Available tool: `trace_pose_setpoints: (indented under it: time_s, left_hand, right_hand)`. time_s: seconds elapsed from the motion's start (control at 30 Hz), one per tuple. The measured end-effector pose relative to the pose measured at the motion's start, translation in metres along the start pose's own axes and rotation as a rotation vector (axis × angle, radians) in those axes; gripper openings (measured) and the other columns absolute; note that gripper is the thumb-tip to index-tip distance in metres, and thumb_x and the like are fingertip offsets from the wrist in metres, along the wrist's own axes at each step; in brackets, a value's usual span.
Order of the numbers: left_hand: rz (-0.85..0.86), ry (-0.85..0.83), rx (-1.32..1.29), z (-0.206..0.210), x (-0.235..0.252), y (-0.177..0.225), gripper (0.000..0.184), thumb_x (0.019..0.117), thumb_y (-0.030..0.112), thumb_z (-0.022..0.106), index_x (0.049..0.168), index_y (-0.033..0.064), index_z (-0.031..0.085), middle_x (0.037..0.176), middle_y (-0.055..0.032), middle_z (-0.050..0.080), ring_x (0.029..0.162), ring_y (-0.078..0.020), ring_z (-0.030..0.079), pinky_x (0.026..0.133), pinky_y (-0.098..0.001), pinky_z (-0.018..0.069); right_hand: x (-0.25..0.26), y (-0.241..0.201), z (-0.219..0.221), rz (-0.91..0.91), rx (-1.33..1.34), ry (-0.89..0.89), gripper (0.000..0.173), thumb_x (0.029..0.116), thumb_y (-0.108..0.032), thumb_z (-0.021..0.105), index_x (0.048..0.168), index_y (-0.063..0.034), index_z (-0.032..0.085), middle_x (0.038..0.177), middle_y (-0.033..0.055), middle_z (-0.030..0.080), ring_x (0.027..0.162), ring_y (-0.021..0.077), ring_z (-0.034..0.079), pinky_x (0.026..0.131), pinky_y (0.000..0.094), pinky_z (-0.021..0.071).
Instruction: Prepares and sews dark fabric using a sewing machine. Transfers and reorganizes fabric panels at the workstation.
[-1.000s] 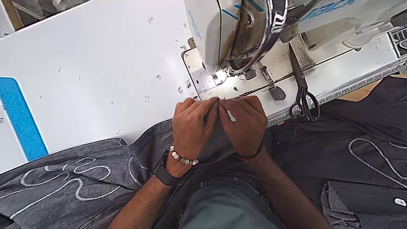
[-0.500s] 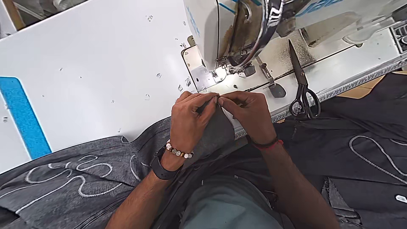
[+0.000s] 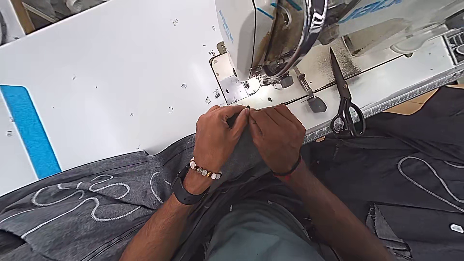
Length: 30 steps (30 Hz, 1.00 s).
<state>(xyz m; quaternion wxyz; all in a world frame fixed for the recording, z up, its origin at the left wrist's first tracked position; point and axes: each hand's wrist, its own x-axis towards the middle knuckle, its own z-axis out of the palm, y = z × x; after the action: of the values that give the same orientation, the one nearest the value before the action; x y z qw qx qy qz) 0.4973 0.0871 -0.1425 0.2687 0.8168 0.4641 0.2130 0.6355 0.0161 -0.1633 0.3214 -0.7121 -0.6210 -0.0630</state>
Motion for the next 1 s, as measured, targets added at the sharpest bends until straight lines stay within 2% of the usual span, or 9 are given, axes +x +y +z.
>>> trace_pose_setpoints:
  time_s: [0.13, 0.2, 0.3, 0.4, 0.47, 0.6, 0.77, 0.9, 1.0]
  left_hand:
    - [-0.098, -0.022, -0.119, -0.003, 0.003, -0.001, 0.018, 0.0995, 0.033, 0.066, 0.096, 0.0213, 0.079, 0.073, 0.0076, 0.07, 0.058, -0.0006, 0.06, 0.052, -0.0237, 0.0463]
    - [-0.157, -0.054, -0.212, -0.005, 0.006, -0.001, 0.019, 0.0998, 0.032, 0.065, 0.092, 0.0204, 0.078, 0.065, 0.0058, 0.066, 0.049, -0.0047, 0.055, 0.044, -0.0258, 0.0422]
    - [-0.178, -0.101, -0.216, -0.01, 0.013, -0.006, 0.026, 0.1016, 0.037, 0.062, 0.089, 0.02, 0.077, 0.061, 0.0026, 0.063, 0.044, -0.0108, 0.051, 0.041, -0.0303, 0.0394]
    - [-0.098, -0.099, -0.119, -0.005, 0.018, -0.016, 0.031, 0.1019, 0.038, 0.06, 0.083, 0.0186, 0.075, 0.06, 0.0012, 0.06, 0.045, -0.0127, 0.05, 0.044, -0.0336, 0.0392]
    - [-0.026, -0.06, -0.046, 0.0, 0.02, -0.019, 0.027, 0.1011, 0.037, 0.063, 0.087, 0.0182, 0.076, 0.068, 0.0002, 0.065, 0.053, -0.0146, 0.056, 0.05, -0.0367, 0.044]
    - [0.261, 0.018, 0.127, 0.01, 0.018, -0.023, 0.012, 0.099, 0.02, 0.066, 0.106, 0.0127, 0.073, 0.111, -0.0081, 0.068, 0.102, -0.0267, 0.063, 0.083, -0.0448, 0.0518]
    - [0.444, 0.037, 0.243, 0.012, 0.022, -0.031, 0.019, 0.1007, 0.014, 0.061, 0.11, 0.0126, 0.078, 0.115, -0.0031, 0.076, 0.111, -0.025, 0.066, 0.092, -0.0444, 0.0479]
    - [0.468, -0.064, 0.32, 0.009, 0.017, -0.051, 0.034, 0.1047, 0.025, 0.053, 0.133, 0.0238, 0.071, 0.143, 0.0069, 0.064, 0.137, -0.0217, 0.053, 0.111, -0.0449, 0.0369]
    - [0.492, -0.084, 0.354, 0.009, 0.023, -0.054, 0.037, 0.1048, 0.028, 0.05, 0.137, 0.0258, 0.069, 0.146, 0.0054, 0.06, 0.138, -0.0247, 0.048, 0.113, -0.0469, 0.0314]
  right_hand:
    - [0.002, 0.001, -0.003, 0.06, 0.088, -0.041, 0.015, 0.0947, -0.018, 0.069, 0.101, -0.0112, 0.081, 0.094, 0.0024, 0.075, 0.092, 0.0195, 0.068, 0.076, 0.0346, 0.0542]
    - [0.001, 0.004, 0.0, 0.2, 0.172, -0.101, 0.014, 0.0931, -0.023, 0.072, 0.103, -0.0146, 0.078, 0.091, -0.0019, 0.075, 0.083, 0.0159, 0.067, 0.07, 0.0349, 0.0529]
    - [0.003, 0.006, 0.011, 0.336, 0.18, -0.112, 0.01, 0.092, -0.025, 0.073, 0.095, -0.0157, 0.075, 0.077, -0.0036, 0.07, 0.068, 0.014, 0.063, 0.059, 0.0351, 0.0492]
    - [0.003, 0.008, 0.023, 0.235, 0.058, -0.055, 0.014, 0.0962, -0.024, 0.068, 0.097, -0.012, 0.077, 0.08, 0.0019, 0.07, 0.07, 0.0176, 0.065, 0.059, 0.0346, 0.0514]
    - [0.003, 0.01, 0.026, 0.155, -0.009, -0.032, 0.016, 0.0973, -0.022, 0.067, 0.099, -0.01, 0.078, 0.08, 0.0047, 0.068, 0.072, 0.02, 0.066, 0.059, 0.0346, 0.052]
    - [-0.005, 0.007, 0.026, 0.035, -0.068, -0.059, 0.02, 0.0988, -0.016, 0.063, 0.108, -0.0067, 0.078, 0.081, 0.0073, 0.068, 0.072, 0.0225, 0.066, 0.057, 0.0335, 0.0516]
    - [-0.008, 0.005, 0.019, 0.007, -0.166, -0.184, 0.026, 0.0997, -0.018, 0.059, 0.117, -0.0079, 0.076, 0.071, 0.0046, 0.066, 0.062, 0.0211, 0.064, 0.048, 0.0329, 0.0455]
    - [-0.006, 0.01, 0.014, -0.001, -0.157, -0.249, 0.034, 0.0988, -0.019, 0.058, 0.128, -0.0102, 0.073, 0.06, 0.0025, 0.059, 0.05, 0.0196, 0.056, 0.041, 0.0327, 0.0374]
    - [0.004, 0.01, 0.011, 0.015, -0.185, -0.279, 0.034, 0.0994, -0.019, 0.056, 0.126, -0.0096, 0.073, 0.058, 0.0022, 0.057, 0.048, 0.0199, 0.056, 0.041, 0.033, 0.0374]
